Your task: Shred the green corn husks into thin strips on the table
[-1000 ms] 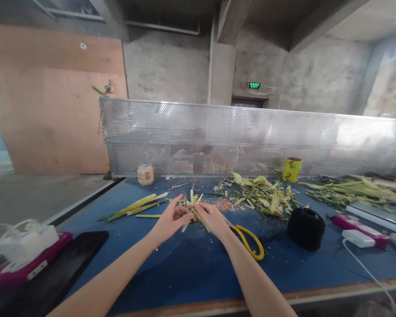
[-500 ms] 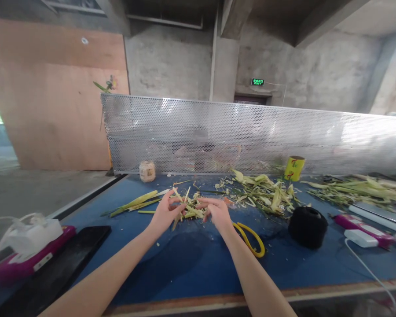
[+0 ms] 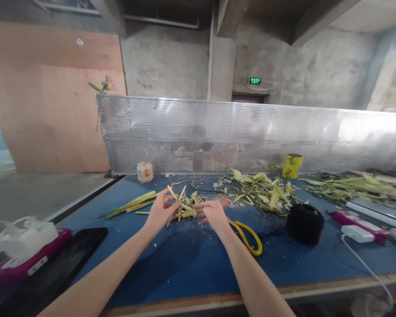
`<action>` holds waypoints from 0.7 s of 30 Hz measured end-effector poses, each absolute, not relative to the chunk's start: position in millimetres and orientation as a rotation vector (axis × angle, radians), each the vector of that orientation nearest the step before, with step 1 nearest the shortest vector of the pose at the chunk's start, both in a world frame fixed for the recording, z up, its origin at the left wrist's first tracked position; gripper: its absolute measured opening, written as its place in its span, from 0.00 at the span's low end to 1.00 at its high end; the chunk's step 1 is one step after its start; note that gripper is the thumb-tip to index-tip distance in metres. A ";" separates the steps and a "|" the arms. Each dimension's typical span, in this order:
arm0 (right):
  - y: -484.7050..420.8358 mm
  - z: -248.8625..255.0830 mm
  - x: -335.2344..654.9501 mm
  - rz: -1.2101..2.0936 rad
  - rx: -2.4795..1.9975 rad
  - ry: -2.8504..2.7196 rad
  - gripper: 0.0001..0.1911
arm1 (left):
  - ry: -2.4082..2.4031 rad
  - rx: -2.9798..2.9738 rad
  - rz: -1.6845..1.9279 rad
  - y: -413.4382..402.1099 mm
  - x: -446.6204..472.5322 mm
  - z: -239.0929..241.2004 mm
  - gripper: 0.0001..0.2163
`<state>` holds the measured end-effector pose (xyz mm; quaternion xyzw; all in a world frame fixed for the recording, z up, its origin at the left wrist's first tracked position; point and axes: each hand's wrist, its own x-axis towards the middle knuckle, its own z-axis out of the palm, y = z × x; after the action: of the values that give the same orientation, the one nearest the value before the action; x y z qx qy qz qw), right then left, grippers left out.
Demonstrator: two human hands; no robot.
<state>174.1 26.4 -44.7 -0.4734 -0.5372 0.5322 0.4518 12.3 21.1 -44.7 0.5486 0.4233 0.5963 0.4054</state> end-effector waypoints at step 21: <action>23.1 -58.6 171.8 0.167 -0.972 -1.907 0.11 | 0.756 1.146 1.305 13.7 18.1 -45.1 0.26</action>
<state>171.8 23.1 -58.6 -0.3980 -0.7805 0.0685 0.4772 18.1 13.7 -45.1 0.4913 0.3240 0.5592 0.5840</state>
